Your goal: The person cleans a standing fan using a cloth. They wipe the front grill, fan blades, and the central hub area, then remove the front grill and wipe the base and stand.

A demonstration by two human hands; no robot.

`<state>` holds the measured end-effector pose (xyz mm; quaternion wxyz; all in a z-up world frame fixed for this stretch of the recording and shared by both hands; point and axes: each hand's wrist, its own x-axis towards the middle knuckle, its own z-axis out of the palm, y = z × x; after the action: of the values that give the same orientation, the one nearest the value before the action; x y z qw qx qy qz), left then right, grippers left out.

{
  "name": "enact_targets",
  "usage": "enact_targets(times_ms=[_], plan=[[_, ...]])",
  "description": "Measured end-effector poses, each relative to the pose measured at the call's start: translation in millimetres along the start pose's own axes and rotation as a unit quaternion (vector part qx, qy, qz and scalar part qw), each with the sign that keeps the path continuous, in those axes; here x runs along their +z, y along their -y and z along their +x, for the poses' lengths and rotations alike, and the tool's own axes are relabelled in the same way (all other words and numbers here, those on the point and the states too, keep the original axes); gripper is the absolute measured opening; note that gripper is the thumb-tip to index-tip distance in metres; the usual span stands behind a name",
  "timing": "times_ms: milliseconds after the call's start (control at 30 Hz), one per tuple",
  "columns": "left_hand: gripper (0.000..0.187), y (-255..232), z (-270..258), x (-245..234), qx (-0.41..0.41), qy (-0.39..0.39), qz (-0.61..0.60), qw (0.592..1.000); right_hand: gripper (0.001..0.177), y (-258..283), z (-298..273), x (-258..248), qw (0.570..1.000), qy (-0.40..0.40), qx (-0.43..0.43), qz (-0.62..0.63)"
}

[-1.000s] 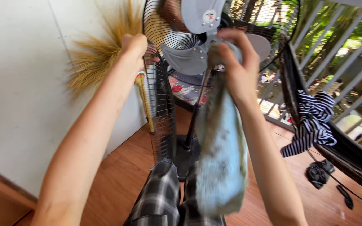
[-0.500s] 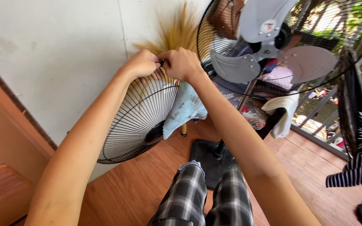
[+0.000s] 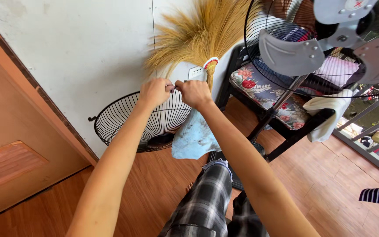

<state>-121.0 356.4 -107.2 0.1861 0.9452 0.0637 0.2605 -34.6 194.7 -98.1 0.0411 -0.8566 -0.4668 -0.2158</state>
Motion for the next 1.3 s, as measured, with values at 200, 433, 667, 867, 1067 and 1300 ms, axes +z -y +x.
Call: enact_targets(times_ms=[200,433,667,867,1067,1300], plan=[[0.015,32.7,-4.4,70.6,-0.037,0.023,-0.048,0.998,0.019,-11.6,0.2,77.1,0.997,0.066,0.029,-0.012],[0.013,75.3,-4.4,154.2,-0.090,0.036,-0.085,0.992,0.018,-28.5,7.9,161.3,0.996,0.083,0.026,0.027],[0.014,117.2,1.2,220.9,-0.111,0.012,-0.098,0.989,0.025,-44.4,15.3,237.7,0.991,0.093,0.056,0.081],[0.016,164.4,4.0,258.0,-0.134,-0.003,-0.118,0.984,0.034,-50.8,13.8,284.8,0.979,0.135,0.102,0.113],[0.021,209.2,10.4,279.3,-0.211,0.035,-0.103,0.971,0.061,-48.3,10.7,325.2,0.980,0.163,0.070,0.093],[0.022,261.9,3.9,315.9,-0.245,0.049,-0.123,0.960,0.075,-36.9,5.5,347.9,0.943,0.305,0.086,0.100]])
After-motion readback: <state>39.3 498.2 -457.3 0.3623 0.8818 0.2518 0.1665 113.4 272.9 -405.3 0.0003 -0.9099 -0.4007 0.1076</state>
